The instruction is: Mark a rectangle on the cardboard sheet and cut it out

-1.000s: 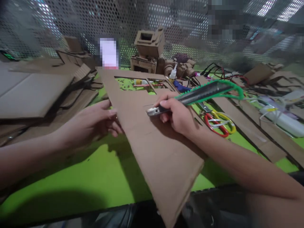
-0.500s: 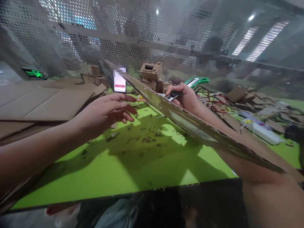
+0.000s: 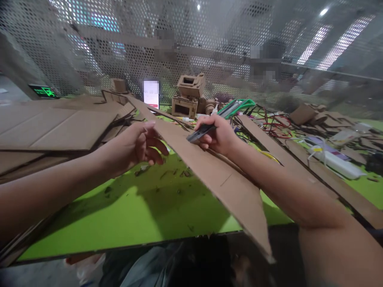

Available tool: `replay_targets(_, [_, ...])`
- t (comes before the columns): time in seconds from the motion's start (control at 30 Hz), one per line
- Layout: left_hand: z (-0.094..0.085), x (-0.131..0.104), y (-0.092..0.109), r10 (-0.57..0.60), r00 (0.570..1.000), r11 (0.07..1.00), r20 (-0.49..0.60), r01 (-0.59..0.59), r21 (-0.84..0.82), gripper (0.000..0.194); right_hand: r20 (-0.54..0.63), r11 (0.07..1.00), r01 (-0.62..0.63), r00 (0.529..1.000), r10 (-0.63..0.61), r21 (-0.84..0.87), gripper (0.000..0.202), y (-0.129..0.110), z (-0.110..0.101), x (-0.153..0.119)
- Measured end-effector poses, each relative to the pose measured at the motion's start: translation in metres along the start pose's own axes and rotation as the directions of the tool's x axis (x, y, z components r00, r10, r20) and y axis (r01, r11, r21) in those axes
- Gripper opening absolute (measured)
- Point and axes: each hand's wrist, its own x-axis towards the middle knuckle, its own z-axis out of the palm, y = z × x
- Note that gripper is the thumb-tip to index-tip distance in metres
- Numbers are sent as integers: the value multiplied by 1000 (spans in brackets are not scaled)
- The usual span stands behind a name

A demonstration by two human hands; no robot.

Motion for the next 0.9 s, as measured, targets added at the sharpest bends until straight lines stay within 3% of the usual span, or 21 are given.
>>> replay_targets(0.17, [0, 2, -15, -130, 989, 991, -66, 132, 27, 30, -89, 996, 28, 995, -35, -80, 15, 22, 19, -8])
replay_targets(0.37, [-13, 12, -44, -184, 978, 981, -98, 189, 43, 23, -185, 979, 33, 980, -71, -201, 15, 45, 30, -26])
replay_targets(0.47, [-17, 14, -60, -186, 979, 981, -87, 190, 46, 16, -189, 951, 59, 975, -121, -303, 18, 56, 31, -34])
replay_targets(0.57, [-17, 14, -71, -198, 978, 978, -69, 202, 54, 23, -162, 913, 87, 973, -164, -398, 20, 65, 32, -40])
replay_targets(0.7, [-19, 13, -76, -208, 975, 976, -75, 212, 58, 31, -177, 879, 62, 971, -164, -472, 17, 68, 34, -49])
replay_targets(0.9, [-23, 12, -71, -186, 982, 964, -36, 190, 186, 26, -212, 809, 75, 947, -241, -583, 16, 65, 32, -66])
